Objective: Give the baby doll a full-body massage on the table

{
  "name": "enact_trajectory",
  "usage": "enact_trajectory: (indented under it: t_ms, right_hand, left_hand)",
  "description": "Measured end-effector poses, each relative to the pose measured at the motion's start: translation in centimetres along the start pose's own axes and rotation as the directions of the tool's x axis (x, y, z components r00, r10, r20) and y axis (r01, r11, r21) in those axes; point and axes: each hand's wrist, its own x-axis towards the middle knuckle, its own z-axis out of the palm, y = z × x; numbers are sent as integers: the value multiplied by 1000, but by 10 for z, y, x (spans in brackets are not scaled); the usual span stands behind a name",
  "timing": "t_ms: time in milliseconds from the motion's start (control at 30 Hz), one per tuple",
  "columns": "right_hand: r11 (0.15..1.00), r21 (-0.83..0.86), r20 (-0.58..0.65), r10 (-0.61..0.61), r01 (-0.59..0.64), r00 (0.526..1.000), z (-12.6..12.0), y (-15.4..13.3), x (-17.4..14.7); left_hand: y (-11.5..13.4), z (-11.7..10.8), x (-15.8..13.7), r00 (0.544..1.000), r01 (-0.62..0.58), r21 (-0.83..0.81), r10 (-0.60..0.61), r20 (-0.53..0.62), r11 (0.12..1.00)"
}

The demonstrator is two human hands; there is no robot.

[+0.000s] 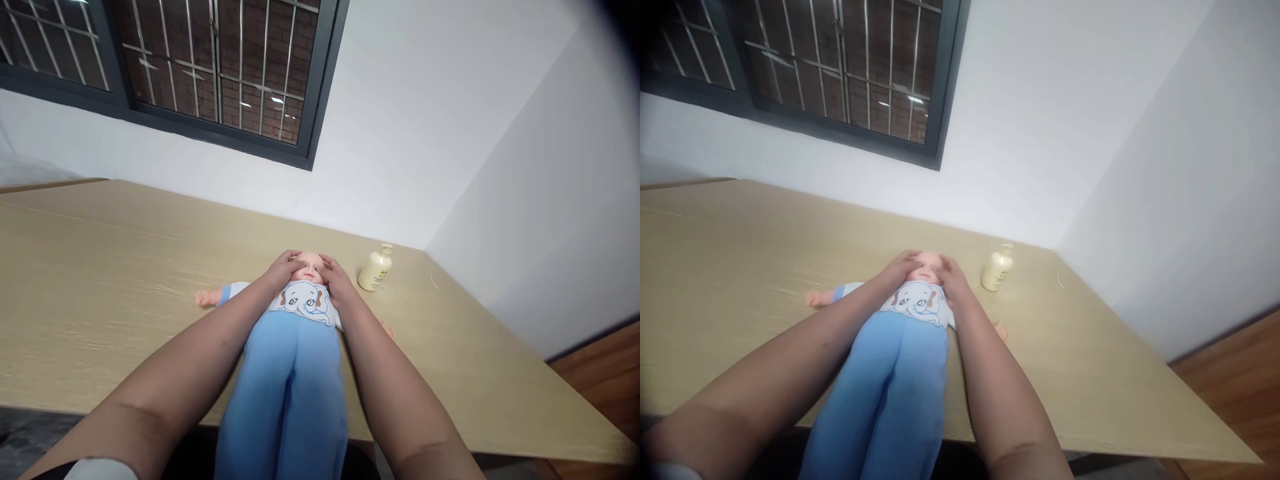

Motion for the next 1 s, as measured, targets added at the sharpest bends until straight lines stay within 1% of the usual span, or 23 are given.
enact_trajectory:
  t_ms: [100, 167, 267, 400, 467, 567, 700, 800, 900, 1000]
  right_hand:
    - [982, -159, -32, -104, 98, 994, 2, 5, 5]
    - [963, -240, -48, -140, 124, 989, 3, 7, 9]
    - [947, -295, -81, -156, 126, 984, 3, 9, 12]
    - [940, -318, -118, -166, 121, 979, 2, 10, 14]
    - [946, -303, -133, -164, 117, 977, 2, 10, 13]
    - [971, -218, -146, -135, 101, 980, 3, 10, 12]
    - [998, -60, -141, -25, 16, 990, 5, 8, 9]
    - [999, 21, -109, 44, -42, 993, 4, 4, 6]
    - [994, 77, -63, 81, -76, 995, 2, -2, 1]
    - [987, 118, 6, 110, -110, 994, 0, -8, -4]
  left_hand:
    - [4, 4, -2, 999, -38, 69, 40, -31, 997]
    - [7, 6, -3, 997, -40, 155, 50, -59, 987]
    - [10, 8, -4, 994, -26, 258, 52, -92, 966]
    - [14, 11, -6, 993, -25, 263, 55, -108, 965]
    - [15, 11, -6, 992, -21, 259, 52, -113, 966]
    - [13, 10, -4, 993, -10, 233, 38, -115, 972]
    - [8, 6, 1, 996, 18, 131, -6, -93, 991]
    - [3, 3, 5, 996, 52, 42, -49, -69, 998]
    - [-1, 1, 8, 996, 82, -33, -83, -44, 996]
    - [-3, 0, 8, 996, 84, -72, -87, -27, 994]
